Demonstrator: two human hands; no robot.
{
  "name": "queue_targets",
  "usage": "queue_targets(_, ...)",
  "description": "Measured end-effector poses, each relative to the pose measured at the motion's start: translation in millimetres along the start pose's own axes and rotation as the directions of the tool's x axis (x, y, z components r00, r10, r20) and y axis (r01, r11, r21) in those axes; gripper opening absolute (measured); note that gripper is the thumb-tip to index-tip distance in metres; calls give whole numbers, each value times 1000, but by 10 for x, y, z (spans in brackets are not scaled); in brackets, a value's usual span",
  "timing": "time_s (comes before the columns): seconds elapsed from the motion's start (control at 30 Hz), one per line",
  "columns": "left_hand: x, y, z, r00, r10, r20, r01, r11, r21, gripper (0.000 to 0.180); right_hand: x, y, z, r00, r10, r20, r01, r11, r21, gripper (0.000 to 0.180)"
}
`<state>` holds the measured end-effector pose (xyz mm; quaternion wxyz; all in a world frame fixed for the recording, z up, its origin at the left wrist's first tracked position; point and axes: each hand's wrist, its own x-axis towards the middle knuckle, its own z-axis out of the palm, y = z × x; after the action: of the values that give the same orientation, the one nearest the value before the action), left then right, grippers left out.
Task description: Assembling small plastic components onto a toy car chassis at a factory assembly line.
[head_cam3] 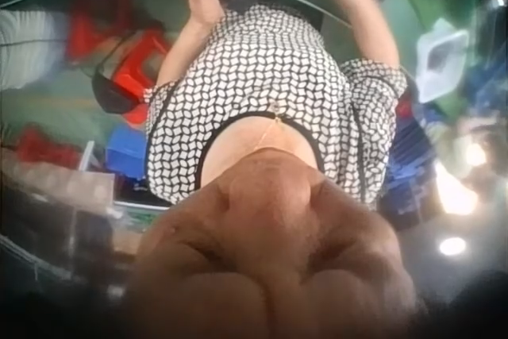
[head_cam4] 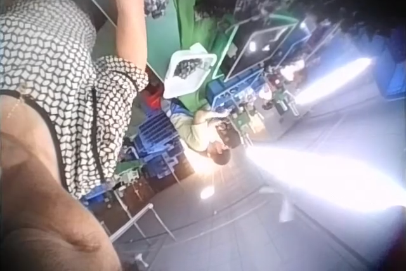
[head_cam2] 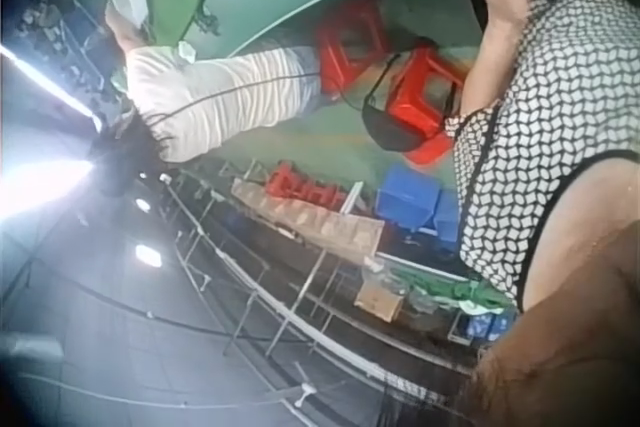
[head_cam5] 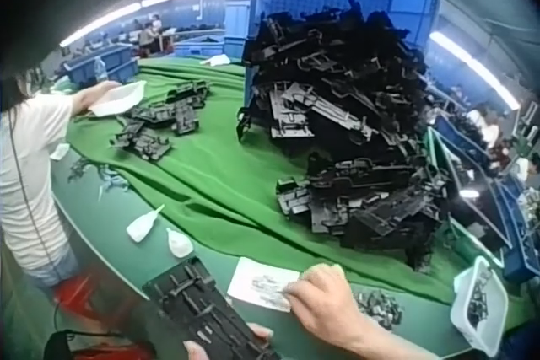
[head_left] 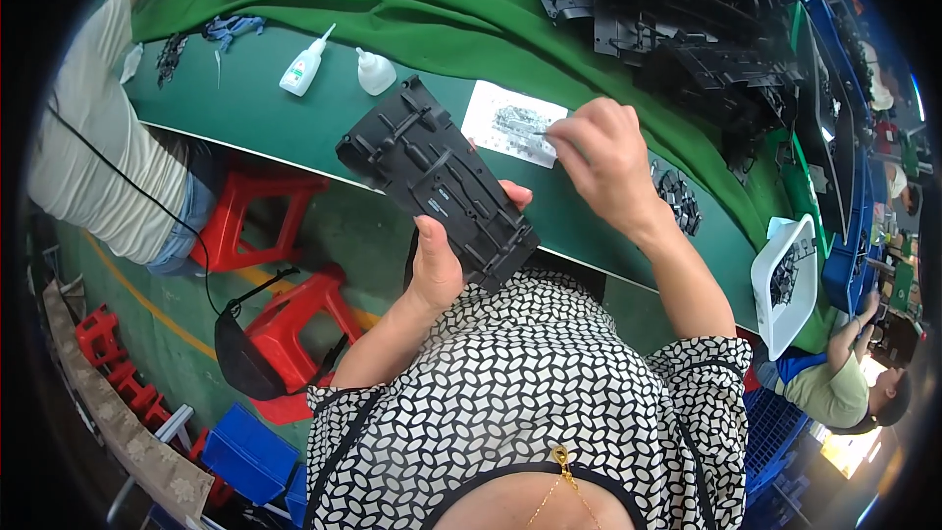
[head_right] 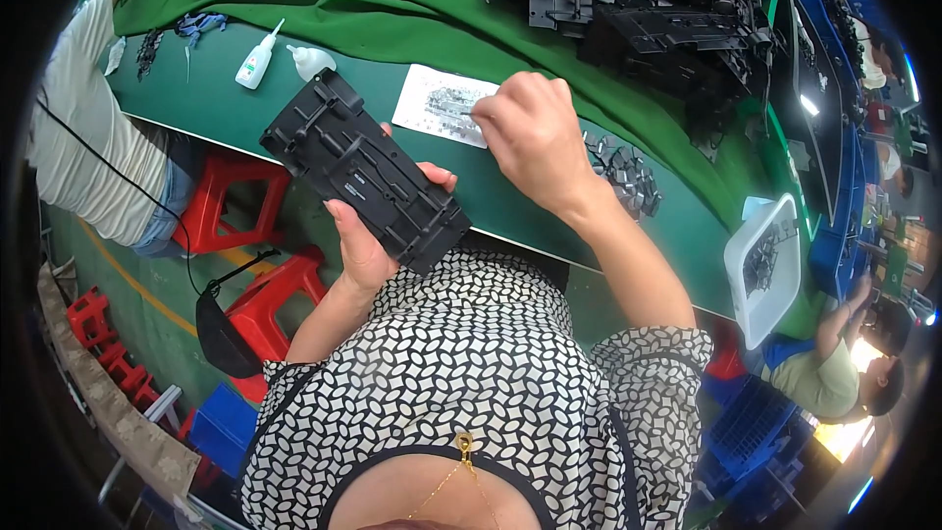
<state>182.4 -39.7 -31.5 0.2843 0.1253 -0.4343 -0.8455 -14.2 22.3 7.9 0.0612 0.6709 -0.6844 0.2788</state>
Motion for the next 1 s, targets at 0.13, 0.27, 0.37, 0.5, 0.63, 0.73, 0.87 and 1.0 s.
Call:
queue_targets(0.13, 41, 122, 48, 990, -131, -59, 117, 973, -199, 92, 53, -135, -169, 629, 655, 419, -709, 263, 655, 10)
queue_targets(0.27, 96, 234, 77, 982, -184, -49, 158, 931, -328, 93, 35, -130, -296, 501, 655, 565, -703, -73, 708, 10)
queue_targets(0.37, 136, 307, 128, 979, -192, -65, 155, 915, -372, 88, -37, -110, -341, 491, 560, 668, -646, -280, 710, 11)
queue_targets(0.5, 170, 328, 141, 988, -142, -60, 98, 879, -467, 86, -78, -228, -425, 550, 594, 587, -656, -128, 744, 10)
queue_targets(0.63, 169, 377, 150, 993, -113, -30, 85, 875, -477, 87, -184, -419, -580, 951, 311, 1, -270, 824, 498, 11)
queue_targets(0.73, 181, 384, 187, 995, -89, -41, 61, 889, -453, 89, -249, -434, -577, 980, -115, -161, 148, 967, 207, 20)
queue_targets(0.87, 185, 373, 208, 999, -35, 4, 34, 946, -322, 93, -301, -436, -553, 920, -361, -154, 373, 926, 59, 31)
queue_targets(1.0, 165, 353, 258, 1000, -12, 3, 13, 929, -370, 97, -331, -454, -533, 910, -389, -147, 396, 918, 22, 29)
